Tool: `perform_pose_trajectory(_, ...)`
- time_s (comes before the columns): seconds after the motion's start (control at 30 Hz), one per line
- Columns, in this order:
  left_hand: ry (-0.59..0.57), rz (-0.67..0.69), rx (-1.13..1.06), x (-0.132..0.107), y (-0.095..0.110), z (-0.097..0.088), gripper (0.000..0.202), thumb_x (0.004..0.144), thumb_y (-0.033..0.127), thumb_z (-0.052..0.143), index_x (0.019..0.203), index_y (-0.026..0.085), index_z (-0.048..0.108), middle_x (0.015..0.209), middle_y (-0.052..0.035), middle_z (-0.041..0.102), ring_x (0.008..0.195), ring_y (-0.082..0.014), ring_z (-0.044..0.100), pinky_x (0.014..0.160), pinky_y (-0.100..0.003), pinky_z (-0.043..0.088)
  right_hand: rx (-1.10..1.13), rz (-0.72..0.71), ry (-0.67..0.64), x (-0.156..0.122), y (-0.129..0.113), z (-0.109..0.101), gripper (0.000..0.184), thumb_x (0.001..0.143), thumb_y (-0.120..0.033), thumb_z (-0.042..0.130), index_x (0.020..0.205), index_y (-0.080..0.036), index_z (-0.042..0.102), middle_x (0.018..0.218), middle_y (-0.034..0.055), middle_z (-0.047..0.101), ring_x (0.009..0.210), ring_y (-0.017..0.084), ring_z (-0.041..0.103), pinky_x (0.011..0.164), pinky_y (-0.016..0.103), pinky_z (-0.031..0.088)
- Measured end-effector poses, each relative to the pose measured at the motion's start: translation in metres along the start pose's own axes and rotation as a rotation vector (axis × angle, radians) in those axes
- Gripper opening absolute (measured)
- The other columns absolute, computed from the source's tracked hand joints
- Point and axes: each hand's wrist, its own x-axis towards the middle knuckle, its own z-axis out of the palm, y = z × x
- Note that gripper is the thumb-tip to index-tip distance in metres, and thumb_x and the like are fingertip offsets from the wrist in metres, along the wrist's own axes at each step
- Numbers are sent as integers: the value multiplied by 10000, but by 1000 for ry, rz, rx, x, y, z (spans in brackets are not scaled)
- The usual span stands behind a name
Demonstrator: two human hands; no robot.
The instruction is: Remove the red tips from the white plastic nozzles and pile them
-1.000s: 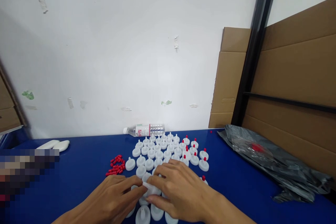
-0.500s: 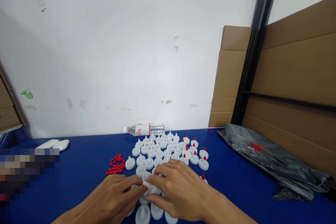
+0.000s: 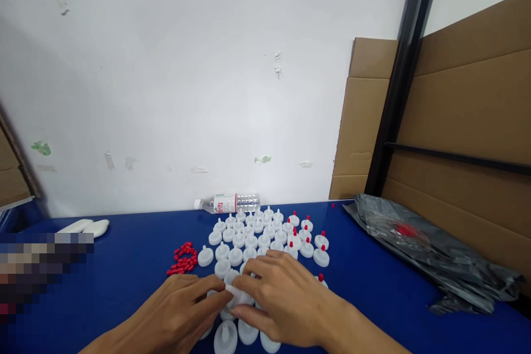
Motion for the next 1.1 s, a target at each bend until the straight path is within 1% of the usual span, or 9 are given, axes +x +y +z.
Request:
perform_pose_trajectory(0.2, -19, -5, 7, 1, 1, -3, 241, 930, 61, 482, 1113, 213, 520, 940, -20, 678, 624, -177, 624, 547, -288, 488, -27, -4, -8, 0, -1, -1, 231, 993, -409, 574, 1123, -236, 655, 995, 31, 699, 881, 229, 671, 840, 374, 492)
perform_pose_trajectory(0.47, -8, -9, 12, 1, 1, -4, 235, 929, 61, 488, 1104, 213, 528, 932, -16, 678, 633, -178, 634, 551, -289, 489, -23, -5, -4, 1, -2, -2, 252, 1001, -400, 565, 1171, -239, 659, 1002, 36, 704, 902, 218, 671, 860, 357, 478)
perform_pose_trajectory(0.83, -22, -5, -4, 1, 2, -3, 253, 923, 52, 503, 1118, 211, 521, 930, -17, 672, 635, -187, 631, 550, -304, 506, -22, 0, -22, 0, -1, -3, 237, 1006, -407, 550, 1132, -238, 658, 993, 28, 694, 892, 215, 663, 841, 354, 473)
perform_pose_trajectory(1.1, -11, 3, -3, 1, 1, -2, 260, 920, 47, 510, 1123, 210, 519, 945, -19, 675, 635, -194, 638, 534, -315, 513, -20, -7, -4, 0, -1, -1, 227, 1001, -411, 560, 1125, -241, 646, 996, 21, 692, 881, 220, 666, 831, 361, 484)
